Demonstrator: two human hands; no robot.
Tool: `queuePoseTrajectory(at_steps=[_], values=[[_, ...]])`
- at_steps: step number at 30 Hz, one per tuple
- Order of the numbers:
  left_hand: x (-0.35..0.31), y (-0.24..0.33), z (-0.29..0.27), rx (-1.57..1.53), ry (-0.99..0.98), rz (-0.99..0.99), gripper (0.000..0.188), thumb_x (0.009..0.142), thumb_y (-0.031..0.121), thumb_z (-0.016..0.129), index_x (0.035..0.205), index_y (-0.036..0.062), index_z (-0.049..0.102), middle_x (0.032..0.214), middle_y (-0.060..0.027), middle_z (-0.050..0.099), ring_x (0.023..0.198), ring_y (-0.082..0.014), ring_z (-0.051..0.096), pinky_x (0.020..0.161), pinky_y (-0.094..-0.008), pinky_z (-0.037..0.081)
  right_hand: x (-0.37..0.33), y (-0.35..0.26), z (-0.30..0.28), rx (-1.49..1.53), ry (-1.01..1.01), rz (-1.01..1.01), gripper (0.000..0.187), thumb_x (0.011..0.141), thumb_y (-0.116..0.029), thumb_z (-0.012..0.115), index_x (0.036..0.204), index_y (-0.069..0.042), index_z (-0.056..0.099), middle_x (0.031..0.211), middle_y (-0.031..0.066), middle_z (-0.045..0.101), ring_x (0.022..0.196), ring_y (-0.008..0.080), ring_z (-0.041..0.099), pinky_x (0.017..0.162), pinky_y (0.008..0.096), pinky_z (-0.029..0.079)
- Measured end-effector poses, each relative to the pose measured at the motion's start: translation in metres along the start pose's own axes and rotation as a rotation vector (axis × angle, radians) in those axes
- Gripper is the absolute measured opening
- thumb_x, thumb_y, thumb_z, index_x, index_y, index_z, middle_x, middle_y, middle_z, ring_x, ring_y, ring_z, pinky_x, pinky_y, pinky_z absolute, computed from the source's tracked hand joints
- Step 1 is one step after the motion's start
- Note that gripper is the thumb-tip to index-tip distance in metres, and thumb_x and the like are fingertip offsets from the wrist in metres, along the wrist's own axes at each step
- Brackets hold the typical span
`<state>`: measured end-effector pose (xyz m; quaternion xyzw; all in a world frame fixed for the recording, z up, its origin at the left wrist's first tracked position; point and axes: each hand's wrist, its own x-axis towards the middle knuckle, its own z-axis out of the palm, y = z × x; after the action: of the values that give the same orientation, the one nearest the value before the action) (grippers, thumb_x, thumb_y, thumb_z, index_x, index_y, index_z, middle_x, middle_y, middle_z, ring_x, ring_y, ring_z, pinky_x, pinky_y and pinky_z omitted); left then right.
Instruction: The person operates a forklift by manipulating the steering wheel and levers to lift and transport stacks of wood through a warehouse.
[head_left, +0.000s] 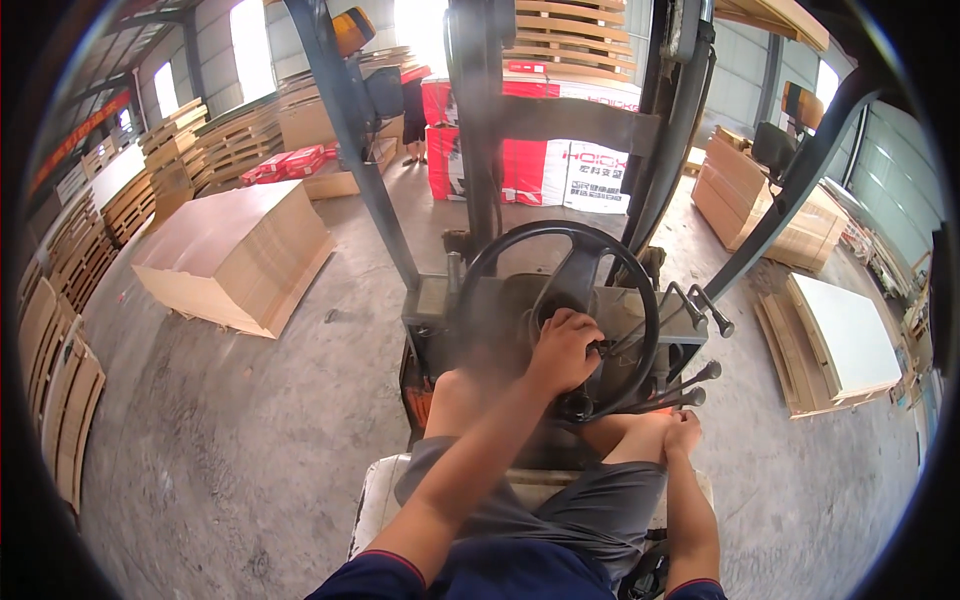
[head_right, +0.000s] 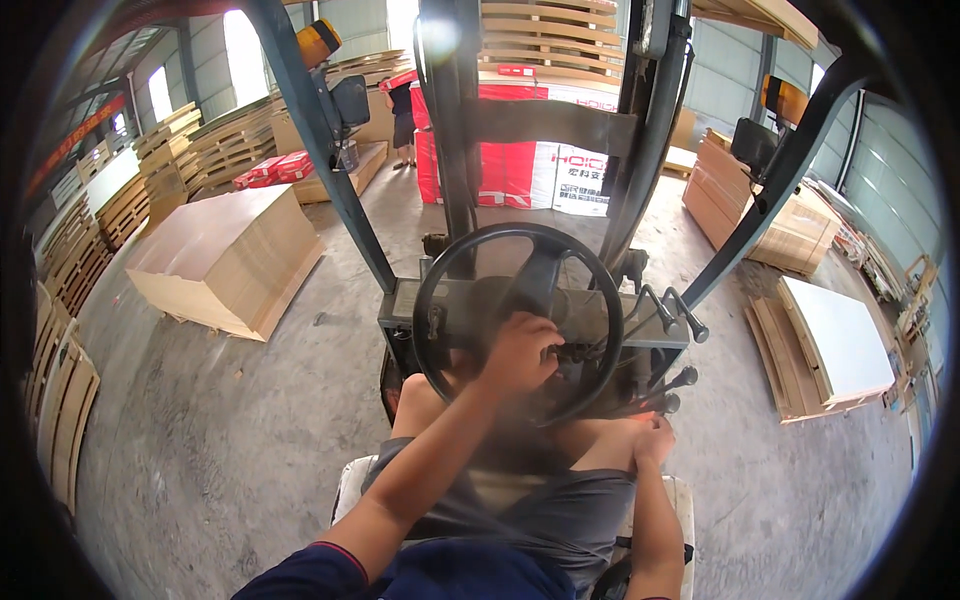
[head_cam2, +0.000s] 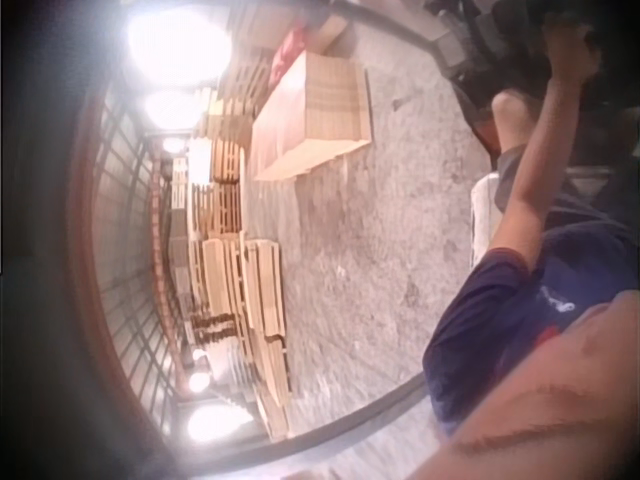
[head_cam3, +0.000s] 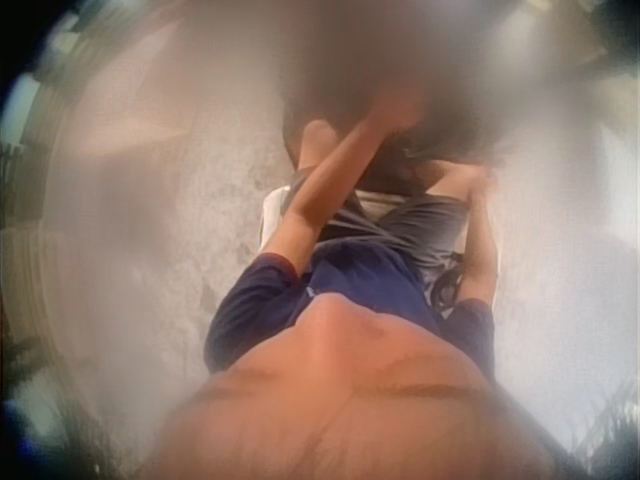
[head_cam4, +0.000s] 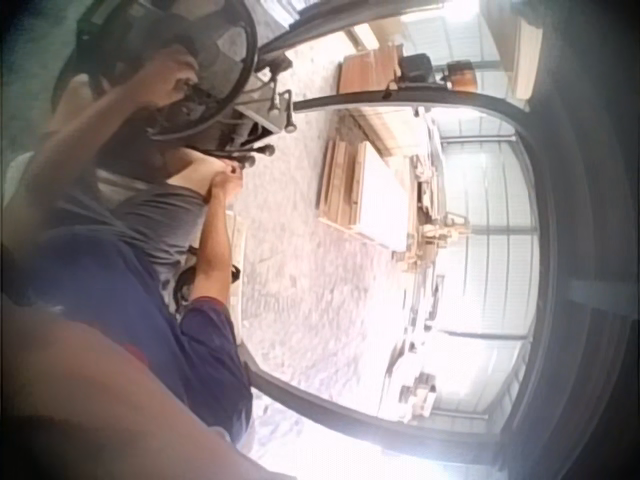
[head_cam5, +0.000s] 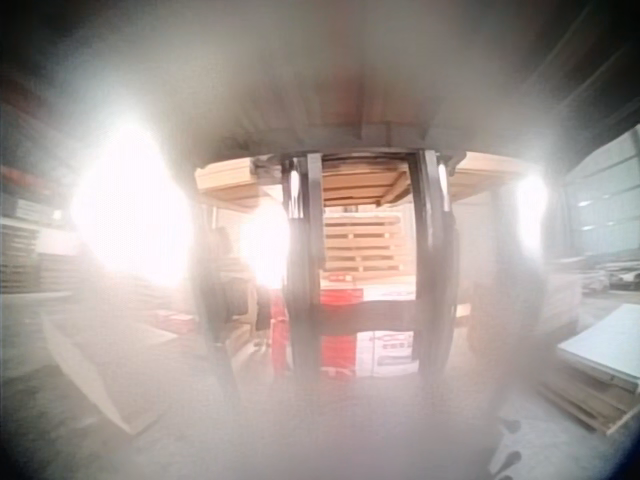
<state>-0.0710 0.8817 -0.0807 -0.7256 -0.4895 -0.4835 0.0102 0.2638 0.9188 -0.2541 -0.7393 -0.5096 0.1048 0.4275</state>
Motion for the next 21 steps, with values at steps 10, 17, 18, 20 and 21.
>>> queuePoseTrajectory(at_steps=[10,17,18,20,21], values=[[0.001,0.002,0.0,-0.007,0.003,-0.004,0.021,0.072,0.01,0.073,0.093,0.0109,0.073,0.107,-0.0012,0.065,0.115,-0.0283,0.053,0.096,-0.0455,0.044,-0.002,-0.009,-0.007,-0.003,-0.027,-0.01,0.018,0.085,-0.016,0.062,0.092,-0.004,0.073,0.088,0.0174,0.073,0.083,0.0354,0.07,0.078,0.0437,0.053],[0.001,0.005,0.0,0.012,0.008,0.001,0.023,0.073,0.011,0.07,0.096,0.0111,0.073,0.109,-0.0042,0.067,0.115,-0.031,0.055,0.096,-0.0448,0.043,0.004,0.004,-0.003,-0.025,-0.016,-0.05,0.017,0.084,-0.015,0.062,0.086,-0.001,0.072,0.085,0.018,0.073,0.078,0.0344,0.069,0.076,0.0436,0.053],[0.0,0.004,0.001,0.007,0.012,0.0,0.023,0.073,0.011,0.07,0.096,0.0111,0.073,0.11,-0.0041,0.066,0.115,-0.031,0.054,0.096,-0.0449,0.043,0.004,0.003,-0.002,-0.024,-0.012,-0.051,0.017,0.084,-0.015,0.062,0.086,-0.001,0.072,0.084,0.018,0.072,0.077,0.0344,0.069,0.076,0.0434,0.053],[-0.001,0.005,0.003,0.007,0.019,-0.019,0.021,0.073,0.011,0.069,0.093,0.01,0.073,0.108,-0.0022,0.065,0.116,-0.029,0.052,0.098,-0.0443,0.042,0.004,-0.001,-0.004,-0.032,-0.027,-0.047,0.017,0.084,-0.015,0.062,0.086,-0.001,0.072,0.084,0.018,0.072,0.078,0.0344,0.069,0.076,0.0434,0.053],[-0.001,0.006,0.004,0.007,0.023,-0.028,0.02,0.073,0.011,0.069,0.092,0.0095,0.073,0.107,-0.0013,0.065,0.117,-0.028,0.052,0.099,-0.0441,0.042,0.004,-0.001,-0.004,-0.037,-0.035,-0.045,0.017,0.084,-0.015,0.062,0.086,-0.001,0.072,0.085,0.0179,0.073,0.078,0.0344,0.069,0.076,0.0433,0.053]])
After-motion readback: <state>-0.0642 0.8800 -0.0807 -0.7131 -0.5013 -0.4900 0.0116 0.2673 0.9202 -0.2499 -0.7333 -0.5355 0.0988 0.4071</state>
